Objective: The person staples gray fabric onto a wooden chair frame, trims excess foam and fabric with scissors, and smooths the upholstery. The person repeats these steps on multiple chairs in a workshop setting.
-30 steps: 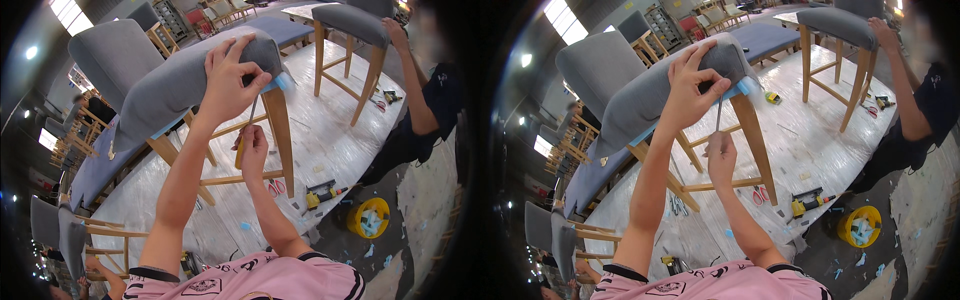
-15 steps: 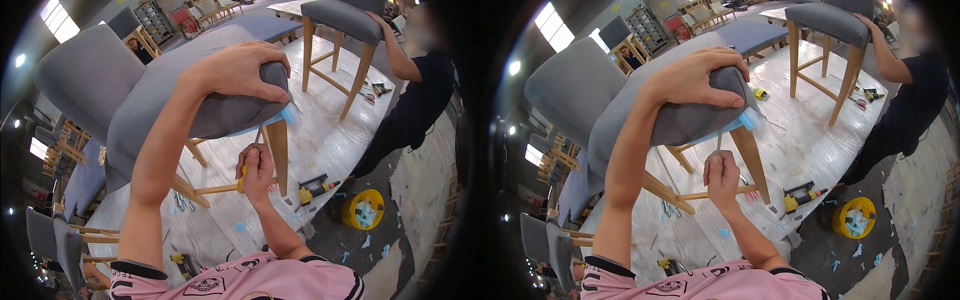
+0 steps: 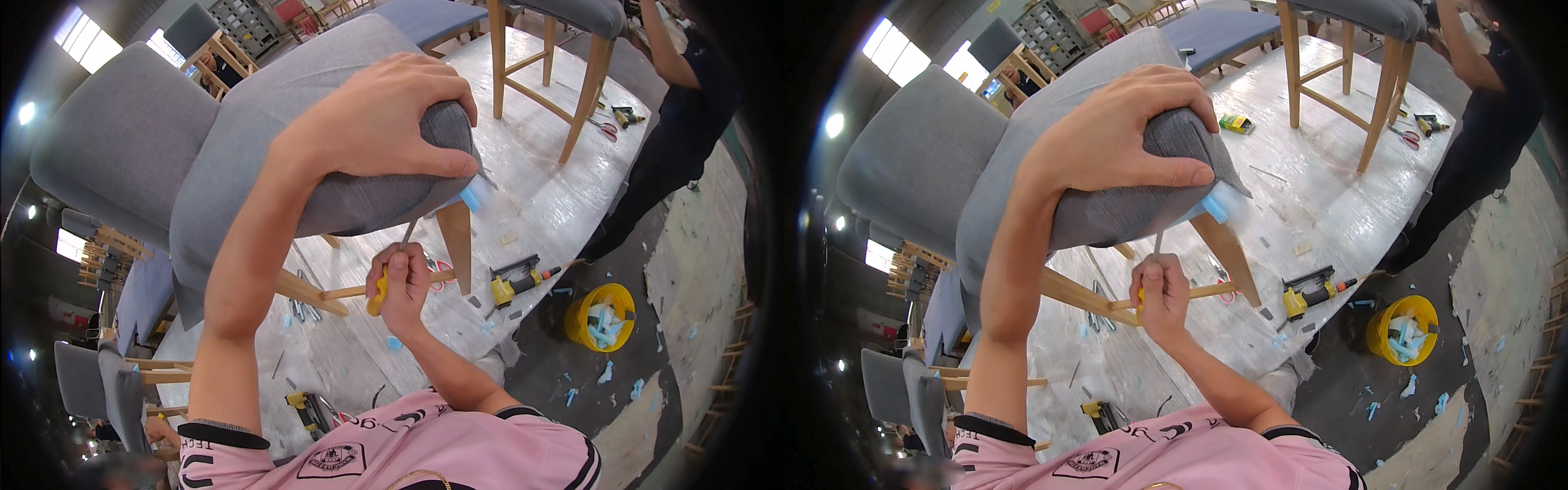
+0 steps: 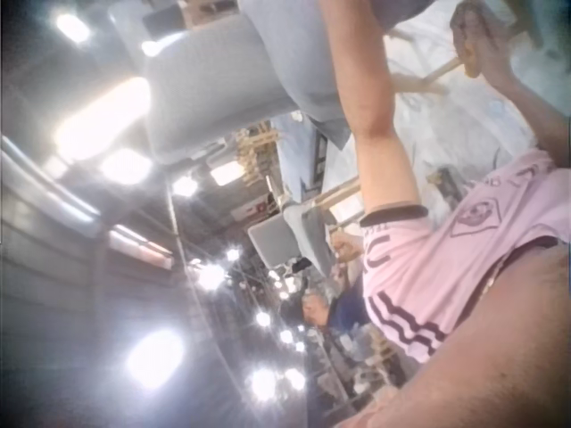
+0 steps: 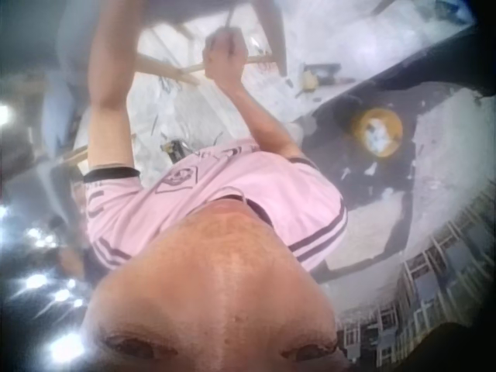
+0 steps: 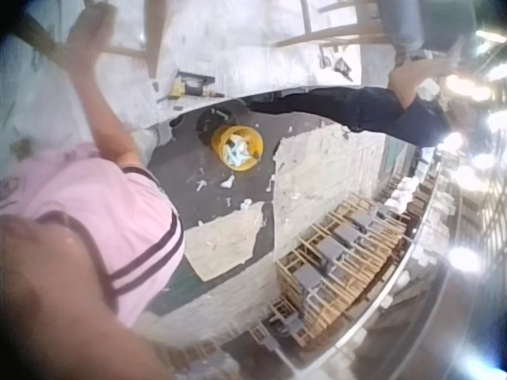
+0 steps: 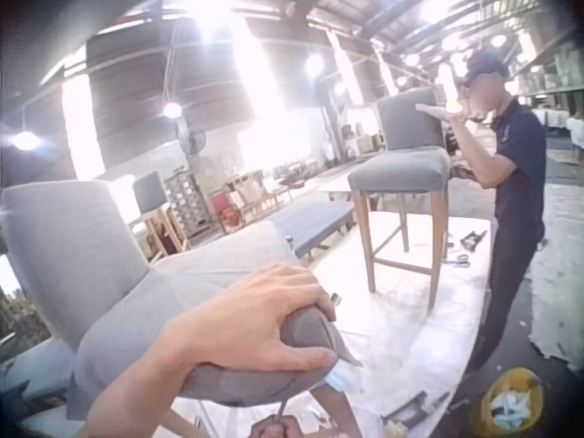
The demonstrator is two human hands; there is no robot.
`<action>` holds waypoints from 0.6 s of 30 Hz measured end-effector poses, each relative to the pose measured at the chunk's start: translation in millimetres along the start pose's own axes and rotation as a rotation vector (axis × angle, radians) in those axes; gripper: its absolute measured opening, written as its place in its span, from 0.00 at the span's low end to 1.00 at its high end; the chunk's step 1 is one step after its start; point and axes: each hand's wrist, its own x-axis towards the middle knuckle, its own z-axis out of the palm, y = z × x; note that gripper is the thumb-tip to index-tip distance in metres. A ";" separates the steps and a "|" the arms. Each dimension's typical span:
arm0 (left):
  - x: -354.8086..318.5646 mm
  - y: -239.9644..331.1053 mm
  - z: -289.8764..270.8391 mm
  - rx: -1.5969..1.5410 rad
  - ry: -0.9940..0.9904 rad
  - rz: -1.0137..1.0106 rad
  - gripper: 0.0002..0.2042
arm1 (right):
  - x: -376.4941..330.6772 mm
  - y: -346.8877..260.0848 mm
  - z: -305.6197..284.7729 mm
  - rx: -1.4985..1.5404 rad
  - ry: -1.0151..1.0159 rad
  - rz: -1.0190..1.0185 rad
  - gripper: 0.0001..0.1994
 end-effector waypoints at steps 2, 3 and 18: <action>-1.5 9.7 5.5 0.036 0.030 0.035 0.19 | -10.1 2.0 -17.4 -0.027 -0.013 -0.025 0.15; -2.7 13.7 8.3 0.028 0.049 0.040 0.19 | -11.4 0.5 -23.8 -0.043 -0.027 -0.037 0.15; 1.8 50.0 32.3 -0.012 -0.007 0.069 0.11 | -22.0 -8.1 -32.8 0.101 0.034 0.046 0.19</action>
